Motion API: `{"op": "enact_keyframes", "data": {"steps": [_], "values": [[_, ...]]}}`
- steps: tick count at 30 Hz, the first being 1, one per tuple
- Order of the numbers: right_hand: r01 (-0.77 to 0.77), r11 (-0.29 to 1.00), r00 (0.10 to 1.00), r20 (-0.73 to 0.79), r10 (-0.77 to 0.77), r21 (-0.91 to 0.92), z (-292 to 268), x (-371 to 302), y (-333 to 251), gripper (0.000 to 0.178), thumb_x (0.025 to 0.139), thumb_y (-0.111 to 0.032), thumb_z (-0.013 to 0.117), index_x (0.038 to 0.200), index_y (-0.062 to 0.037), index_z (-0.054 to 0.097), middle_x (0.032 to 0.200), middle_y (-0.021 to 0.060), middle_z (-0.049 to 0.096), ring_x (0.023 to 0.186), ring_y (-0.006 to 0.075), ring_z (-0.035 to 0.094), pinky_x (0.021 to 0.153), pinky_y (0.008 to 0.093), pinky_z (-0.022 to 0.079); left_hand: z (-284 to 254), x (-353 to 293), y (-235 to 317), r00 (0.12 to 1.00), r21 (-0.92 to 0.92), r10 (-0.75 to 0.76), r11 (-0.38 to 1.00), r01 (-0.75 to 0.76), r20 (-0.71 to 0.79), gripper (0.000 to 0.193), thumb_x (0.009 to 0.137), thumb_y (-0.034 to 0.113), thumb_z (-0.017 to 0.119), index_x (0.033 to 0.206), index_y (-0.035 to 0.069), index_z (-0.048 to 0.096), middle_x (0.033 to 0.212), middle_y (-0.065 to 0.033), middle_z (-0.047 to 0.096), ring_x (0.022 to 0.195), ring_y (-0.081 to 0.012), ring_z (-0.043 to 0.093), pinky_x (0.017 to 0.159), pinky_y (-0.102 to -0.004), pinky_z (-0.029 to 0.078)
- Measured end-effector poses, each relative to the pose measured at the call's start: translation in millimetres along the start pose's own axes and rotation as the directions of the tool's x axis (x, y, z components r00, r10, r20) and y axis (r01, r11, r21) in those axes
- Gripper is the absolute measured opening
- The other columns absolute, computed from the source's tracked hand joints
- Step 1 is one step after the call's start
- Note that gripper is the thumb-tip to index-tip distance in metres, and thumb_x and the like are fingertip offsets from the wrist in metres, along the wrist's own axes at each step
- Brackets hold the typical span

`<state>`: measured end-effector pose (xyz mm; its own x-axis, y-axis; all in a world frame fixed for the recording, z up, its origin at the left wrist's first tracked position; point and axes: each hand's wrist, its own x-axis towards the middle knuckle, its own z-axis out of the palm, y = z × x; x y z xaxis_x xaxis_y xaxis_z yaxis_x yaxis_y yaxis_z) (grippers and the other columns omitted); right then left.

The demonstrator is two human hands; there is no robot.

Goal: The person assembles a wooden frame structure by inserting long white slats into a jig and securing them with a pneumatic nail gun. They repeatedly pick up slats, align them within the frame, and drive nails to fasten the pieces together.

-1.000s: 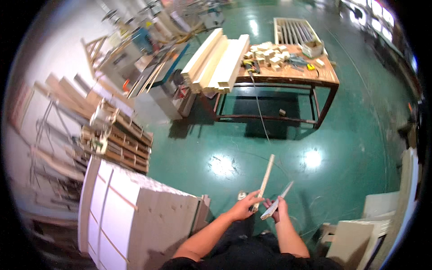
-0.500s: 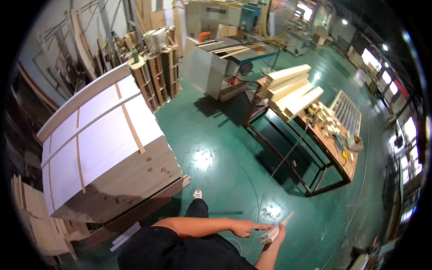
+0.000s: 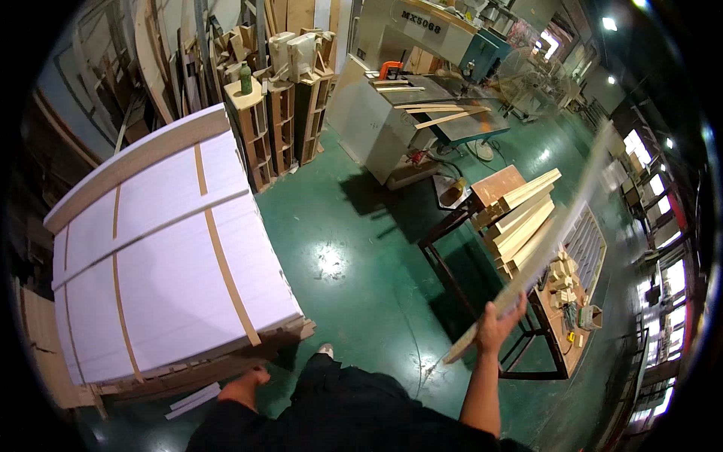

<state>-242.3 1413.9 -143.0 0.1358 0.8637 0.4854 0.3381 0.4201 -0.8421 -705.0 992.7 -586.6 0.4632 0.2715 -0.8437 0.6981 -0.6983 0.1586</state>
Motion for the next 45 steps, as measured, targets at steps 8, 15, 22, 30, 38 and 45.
{"op": "enact_keyframes", "data": {"steps": [8,15,22,30,38,45], "values": [[-0.049,0.996,0.897,0.435,0.078,-0.078,263,131,131,0.078,0.081,-0.007,0.066,0.151,-0.0039,0.033,0.145,0.0227,0.048,0.134,0.0336,0.048,0.112,0.0389,0.036,-67,21,-41,0.756,-0.949,-0.597,-0.300,0.098,0.267,0.014,0.085,0.017,0.061,0.077,0.009,0.070,0.086,-0.0121,0.069,0.075,-0.0304,0.066,0.063,-0.0504,0.053],[0.231,0.884,0.871,0.491,-0.002,-0.406,420,363,253,0.074,0.081,-0.008,0.062,0.150,-0.0044,0.034,0.118,0.0299,0.057,0.111,0.0474,0.057,0.098,0.0501,0.046,-246,73,-225,0.613,-0.760,-0.728,-0.575,-0.303,0.307,0.015,0.085,0.019,0.061,0.082,0.008,0.071,0.088,-0.0147,0.069,0.078,-0.0325,0.066,0.067,-0.0504,0.053],[0.297,0.780,0.832,0.551,0.072,-0.551,551,628,326,0.077,0.080,-0.009,0.061,0.152,-0.0113,0.033,0.124,0.0303,0.055,0.112,0.0481,0.056,0.097,0.0517,0.046,-380,93,-346,0.487,-0.599,-0.751,-0.654,-0.462,0.445,0.018,0.086,0.021,0.061,0.088,0.006,0.073,0.091,-0.0172,0.070,0.082,-0.0346,0.067,0.072,-0.0503,0.052],[0.520,0.735,0.689,0.722,-0.060,-0.435,545,751,522,0.071,0.093,-0.026,0.058,0.154,-0.0039,0.030,0.120,0.0254,0.062,0.099,0.0375,0.064,0.082,0.0460,0.053,-420,73,-126,0.239,-0.570,-0.591,-0.807,-0.155,0.771,0.023,0.087,0.023,0.062,0.095,0.005,0.074,0.094,-0.0201,0.070,0.086,-0.0370,0.068,0.076,-0.0502,0.051],[0.585,0.315,0.804,0.586,-0.102,-0.747,591,722,467,0.073,0.090,-0.041,0.064,0.150,-0.0055,0.040,0.120,0.0253,0.065,0.105,0.0430,0.064,0.091,0.0567,0.049,-472,157,-54,0.467,-0.310,-0.269,-0.951,0.012,0.842,0.030,0.091,0.027,0.064,0.103,0.002,0.074,0.102,-0.0212,0.069,0.091,-0.0422,0.065,0.073,-0.0535,0.050],[0.310,0.894,0.200,0.897,-0.395,0.324,684,305,231,0.036,0.086,-0.001,0.063,0.122,0.0011,0.058,0.117,0.0166,0.061,0.103,0.0304,0.061,0.096,0.0395,0.048,-469,198,-87,0.368,-0.370,-0.461,-0.882,-0.292,0.808,0.032,0.096,0.031,0.060,0.114,0.006,0.070,0.115,-0.0180,0.066,0.098,-0.0384,0.064,0.080,-0.0531,0.050]]}}
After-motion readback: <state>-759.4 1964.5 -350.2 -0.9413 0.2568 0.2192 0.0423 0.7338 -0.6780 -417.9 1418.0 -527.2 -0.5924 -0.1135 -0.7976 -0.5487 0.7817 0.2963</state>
